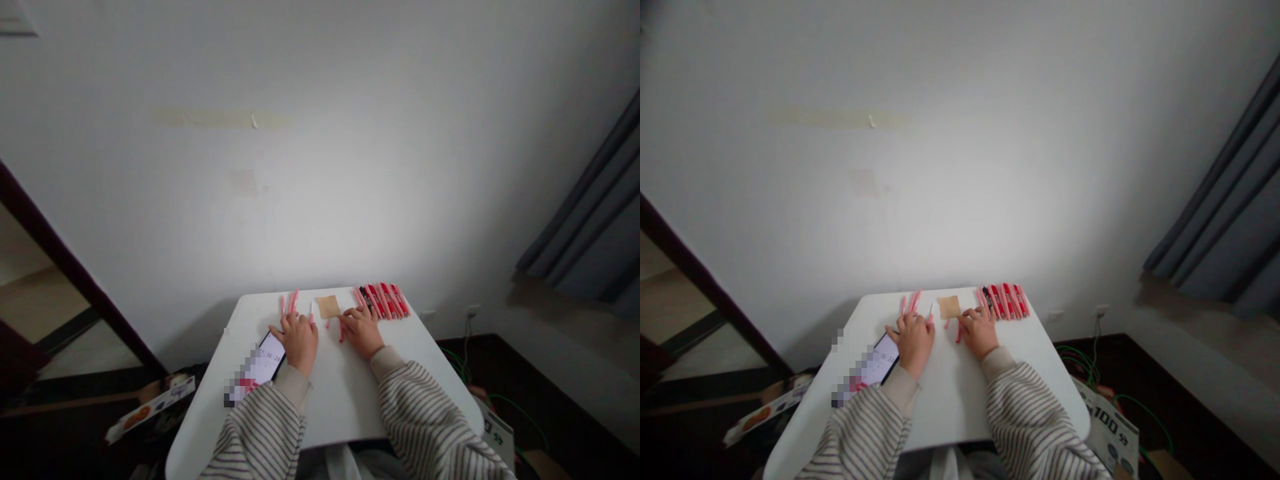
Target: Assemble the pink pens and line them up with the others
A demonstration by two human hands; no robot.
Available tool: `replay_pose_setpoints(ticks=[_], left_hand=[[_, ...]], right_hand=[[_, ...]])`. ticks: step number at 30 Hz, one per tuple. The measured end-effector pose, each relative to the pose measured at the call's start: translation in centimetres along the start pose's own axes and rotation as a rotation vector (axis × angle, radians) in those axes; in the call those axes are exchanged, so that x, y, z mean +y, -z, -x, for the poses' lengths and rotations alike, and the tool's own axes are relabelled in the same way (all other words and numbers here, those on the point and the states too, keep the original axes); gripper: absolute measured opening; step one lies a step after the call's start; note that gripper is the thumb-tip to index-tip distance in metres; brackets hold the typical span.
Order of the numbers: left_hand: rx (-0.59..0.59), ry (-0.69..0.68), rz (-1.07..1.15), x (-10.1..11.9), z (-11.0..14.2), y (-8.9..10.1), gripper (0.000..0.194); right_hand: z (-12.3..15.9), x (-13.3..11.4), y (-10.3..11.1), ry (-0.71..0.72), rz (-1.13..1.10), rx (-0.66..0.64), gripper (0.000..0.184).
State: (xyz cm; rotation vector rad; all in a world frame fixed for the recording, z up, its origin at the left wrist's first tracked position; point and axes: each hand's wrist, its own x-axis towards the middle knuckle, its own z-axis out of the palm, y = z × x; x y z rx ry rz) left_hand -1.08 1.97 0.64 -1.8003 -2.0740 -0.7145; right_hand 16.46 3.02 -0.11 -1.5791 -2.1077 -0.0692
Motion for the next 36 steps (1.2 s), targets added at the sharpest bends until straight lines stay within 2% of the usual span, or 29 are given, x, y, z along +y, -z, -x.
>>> replay_pose_setpoints(ticks=[9, 18, 30, 36], left_hand=[[-0.046, 0.014, 0.004, 0.1, -0.1, 0.3, 0.031], [-0.059, 0.015, 0.007, 0.1, 0.0, 0.2, 0.030], [-0.005, 0.003, 0.046, 0.0, -0.1, 0.0, 0.029], [0.011, -0.084, 0.161, 0.1, -0.3, 0.3, 0.021]], right_hand=[[0.0, -0.1, -0.2, 0.007, -0.023, 0.000, 0.027], [0.0, 1.0, -0.3, -0.180, 0.052, 0.056, 0.021], [0.1, 0.8, -0.2, -0.175, 0.005, 0.090, 0.020], [-0.1, 1.1, -0.3, -0.119, -0.041, 0.159, 0.026]])
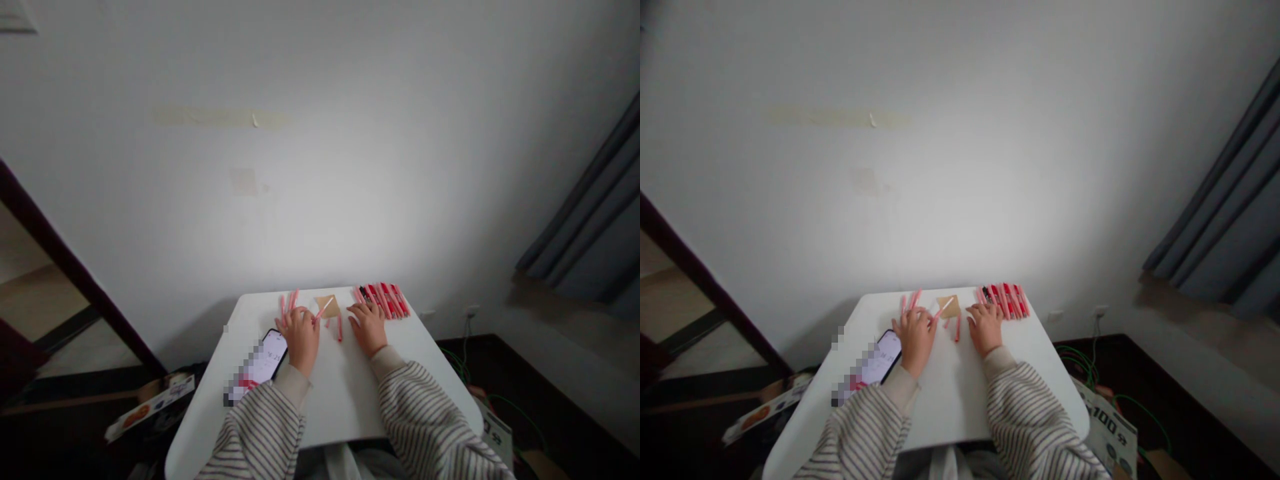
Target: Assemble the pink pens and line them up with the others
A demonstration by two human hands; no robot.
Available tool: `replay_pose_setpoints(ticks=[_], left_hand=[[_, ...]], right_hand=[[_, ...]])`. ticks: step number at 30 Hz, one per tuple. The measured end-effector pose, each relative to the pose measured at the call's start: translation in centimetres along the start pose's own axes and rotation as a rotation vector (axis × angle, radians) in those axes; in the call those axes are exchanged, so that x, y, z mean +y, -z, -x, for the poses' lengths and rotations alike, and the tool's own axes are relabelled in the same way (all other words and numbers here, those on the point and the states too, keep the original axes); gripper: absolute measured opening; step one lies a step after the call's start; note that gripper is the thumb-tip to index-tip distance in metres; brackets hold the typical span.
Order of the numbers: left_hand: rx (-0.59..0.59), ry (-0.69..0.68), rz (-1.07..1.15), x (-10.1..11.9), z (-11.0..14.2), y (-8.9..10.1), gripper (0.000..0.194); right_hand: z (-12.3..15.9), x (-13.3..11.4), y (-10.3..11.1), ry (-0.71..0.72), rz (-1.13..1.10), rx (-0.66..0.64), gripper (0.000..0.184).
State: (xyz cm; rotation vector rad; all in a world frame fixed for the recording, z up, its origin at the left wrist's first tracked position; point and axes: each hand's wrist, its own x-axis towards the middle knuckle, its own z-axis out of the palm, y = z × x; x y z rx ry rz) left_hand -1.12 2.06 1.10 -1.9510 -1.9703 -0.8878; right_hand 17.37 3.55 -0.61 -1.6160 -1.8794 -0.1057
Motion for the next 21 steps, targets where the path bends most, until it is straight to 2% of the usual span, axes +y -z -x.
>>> replay_pose_setpoints(ticks=[5, 8, 14, 21], left_hand=[[-0.028, -0.089, 0.117, 0.39, -0.01, 0.41, 0.017], [-0.043, -0.117, 0.155, 0.39, 0.00, 0.36, 0.015], [-0.049, -0.130, 0.189, 0.33, 0.02, 0.30, 0.016], [-0.060, -0.099, 0.185, 0.51, 0.01, 0.52, 0.014]], right_hand=[[-0.07, -0.07, 0.04, 0.080, -0.020, 0.044, 0.034], [-0.08, -0.26, 0.17, 0.105, -0.009, 0.041, 0.032], [-0.03, -0.49, 0.42, 0.115, 0.023, 0.002, 0.020], [-0.03, -0.18, -0.04, 0.107, 0.015, 0.010, 0.017]])
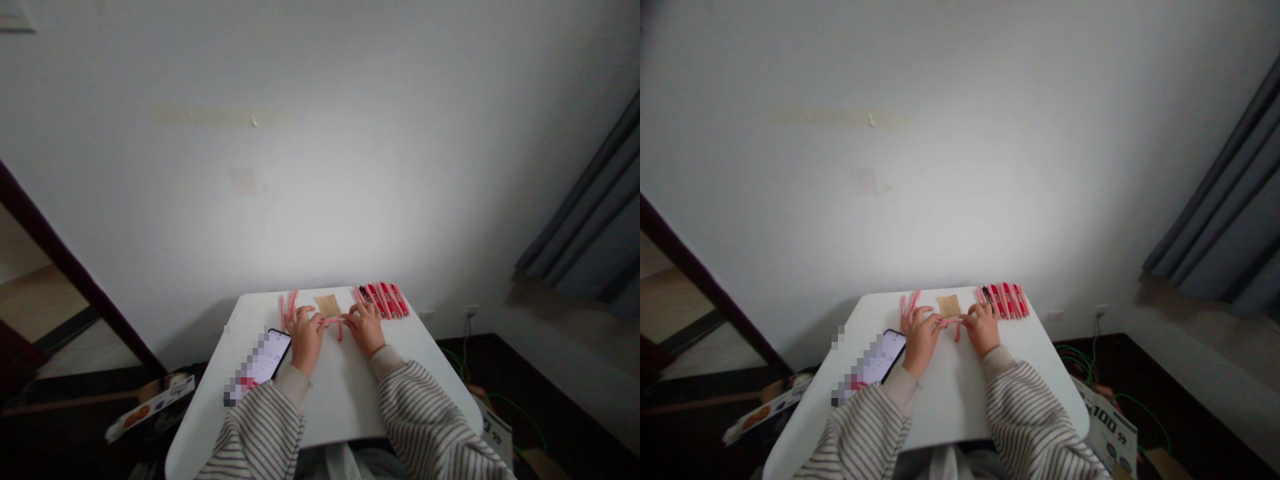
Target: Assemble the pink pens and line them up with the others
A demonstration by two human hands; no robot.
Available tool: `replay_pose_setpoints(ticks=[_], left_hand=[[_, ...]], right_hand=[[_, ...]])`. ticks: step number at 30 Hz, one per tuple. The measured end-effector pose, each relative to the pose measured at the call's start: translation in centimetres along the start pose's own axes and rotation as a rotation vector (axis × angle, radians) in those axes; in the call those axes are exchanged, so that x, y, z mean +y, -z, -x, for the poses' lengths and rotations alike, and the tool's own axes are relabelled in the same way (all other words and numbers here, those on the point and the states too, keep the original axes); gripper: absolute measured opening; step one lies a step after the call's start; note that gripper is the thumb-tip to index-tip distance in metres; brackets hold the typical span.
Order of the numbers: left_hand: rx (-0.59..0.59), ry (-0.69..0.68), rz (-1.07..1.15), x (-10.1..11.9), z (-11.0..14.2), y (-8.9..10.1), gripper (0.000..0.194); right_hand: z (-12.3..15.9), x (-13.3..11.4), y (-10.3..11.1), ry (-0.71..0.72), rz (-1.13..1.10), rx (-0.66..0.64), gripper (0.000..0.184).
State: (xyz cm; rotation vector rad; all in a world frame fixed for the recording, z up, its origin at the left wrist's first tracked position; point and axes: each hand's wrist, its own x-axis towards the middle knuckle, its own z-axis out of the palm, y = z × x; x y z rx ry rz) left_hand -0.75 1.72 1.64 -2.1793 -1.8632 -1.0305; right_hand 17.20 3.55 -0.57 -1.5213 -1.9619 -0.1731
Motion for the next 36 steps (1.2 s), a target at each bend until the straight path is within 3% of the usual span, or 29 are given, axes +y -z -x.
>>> replay_pose_setpoints(ticks=[9, 36], left_hand=[[0.022, 0.023, -0.012, -0.5, 0.0, -0.4, 0.016], [0.116, 0.124, -0.048, -1.7, -0.6, -0.4, 0.015]], right_hand=[[-0.1, 0.0, 0.3, -0.042, 0.019, -0.037, 0.018], [0.0, 0.4, 0.1, -0.170, 0.024, 0.031, 0.013]])
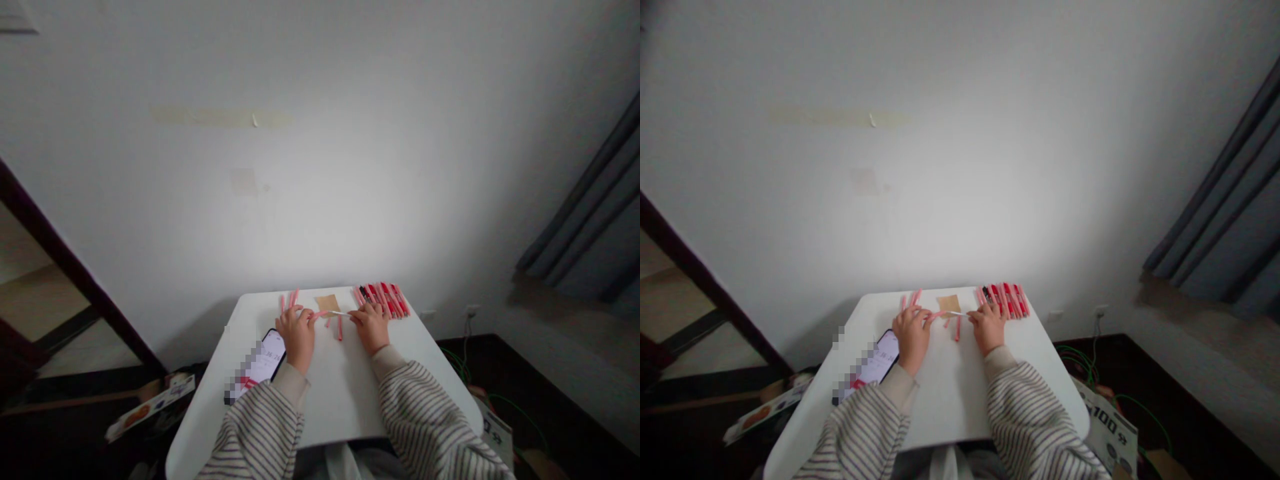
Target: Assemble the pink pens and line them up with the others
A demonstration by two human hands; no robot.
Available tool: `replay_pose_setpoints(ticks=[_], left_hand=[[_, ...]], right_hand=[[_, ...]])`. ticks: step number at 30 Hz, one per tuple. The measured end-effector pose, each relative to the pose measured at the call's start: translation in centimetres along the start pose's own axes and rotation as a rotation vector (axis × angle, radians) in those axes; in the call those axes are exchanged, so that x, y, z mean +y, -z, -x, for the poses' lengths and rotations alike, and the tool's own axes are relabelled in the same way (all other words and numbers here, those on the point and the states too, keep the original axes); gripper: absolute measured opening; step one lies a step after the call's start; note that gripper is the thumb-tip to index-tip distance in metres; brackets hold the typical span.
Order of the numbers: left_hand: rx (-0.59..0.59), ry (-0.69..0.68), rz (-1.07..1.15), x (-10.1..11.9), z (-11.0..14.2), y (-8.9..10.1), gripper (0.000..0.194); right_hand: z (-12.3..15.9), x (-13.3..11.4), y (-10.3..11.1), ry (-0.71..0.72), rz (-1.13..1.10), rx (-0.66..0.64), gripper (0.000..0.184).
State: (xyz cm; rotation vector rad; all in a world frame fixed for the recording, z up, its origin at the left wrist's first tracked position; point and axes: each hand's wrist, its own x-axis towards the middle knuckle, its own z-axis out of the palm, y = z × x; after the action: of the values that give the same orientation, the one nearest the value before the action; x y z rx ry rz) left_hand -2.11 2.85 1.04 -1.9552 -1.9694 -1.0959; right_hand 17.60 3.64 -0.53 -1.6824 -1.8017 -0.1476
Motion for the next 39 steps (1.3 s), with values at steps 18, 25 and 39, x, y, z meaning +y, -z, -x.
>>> replay_pose_setpoints(ticks=[18, 25, 39], left_hand=[[0.027, 0.040, -0.160, 0.2, 0.4, -0.4, 0.031], [-0.015, 0.049, -0.275, 0.3, 0.8, -0.6, 0.033], [-0.081, 0.092, -0.304, 1.2, 0.8, 0.3, 0.032]], right_hand=[[0.0, 0.4, -0.6, -0.012, 0.080, 0.018, 0.014], [0.0, 0.4, -0.7, -0.005, 0.055, 0.023, 0.012], [0.0, 0.2, -0.4, -0.016, 0.025, 0.009, 0.012]])
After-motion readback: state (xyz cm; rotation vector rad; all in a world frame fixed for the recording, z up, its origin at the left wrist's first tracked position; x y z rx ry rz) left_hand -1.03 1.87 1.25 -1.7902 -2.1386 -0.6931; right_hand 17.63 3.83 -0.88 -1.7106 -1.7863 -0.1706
